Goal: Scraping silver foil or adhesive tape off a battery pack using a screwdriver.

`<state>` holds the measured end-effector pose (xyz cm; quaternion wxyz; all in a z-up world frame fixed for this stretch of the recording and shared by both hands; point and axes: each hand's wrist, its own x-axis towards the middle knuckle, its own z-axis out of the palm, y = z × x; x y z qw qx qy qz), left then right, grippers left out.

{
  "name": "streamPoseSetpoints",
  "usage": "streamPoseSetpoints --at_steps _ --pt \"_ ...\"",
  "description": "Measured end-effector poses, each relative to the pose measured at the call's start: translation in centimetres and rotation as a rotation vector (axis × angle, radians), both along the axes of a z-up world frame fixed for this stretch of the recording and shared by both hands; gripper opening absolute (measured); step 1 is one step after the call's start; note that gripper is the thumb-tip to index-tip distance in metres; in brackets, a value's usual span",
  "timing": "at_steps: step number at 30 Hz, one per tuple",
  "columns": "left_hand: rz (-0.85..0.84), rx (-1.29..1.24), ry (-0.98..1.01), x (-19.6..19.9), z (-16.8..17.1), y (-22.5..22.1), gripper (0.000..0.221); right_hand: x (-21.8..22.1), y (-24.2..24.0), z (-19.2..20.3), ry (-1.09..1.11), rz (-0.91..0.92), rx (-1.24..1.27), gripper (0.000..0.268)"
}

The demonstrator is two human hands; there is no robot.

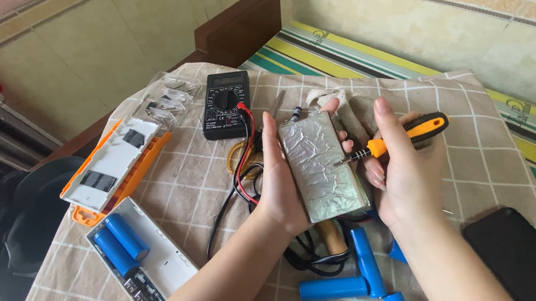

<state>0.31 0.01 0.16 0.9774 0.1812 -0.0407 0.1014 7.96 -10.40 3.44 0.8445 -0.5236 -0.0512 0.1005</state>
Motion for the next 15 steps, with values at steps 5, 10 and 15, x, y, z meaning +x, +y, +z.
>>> streamPoseSetpoints --at_steps 5,10,15 --pt "0.019 0.008 0.005 -0.09 0.33 -0.15 0.084 -0.02 -0.10 0.14 0.019 -0.005 -0.002 0.036" --pt "0.036 0.015 0.032 -0.07 0.43 -0.21 0.083 0.05 -0.07 0.15 0.044 -0.018 -0.014 0.034" --pt "0.051 0.027 0.040 0.14 0.45 -0.23 0.085 -0.35 0.02 0.67 0.055 -0.060 -0.047 0.038"
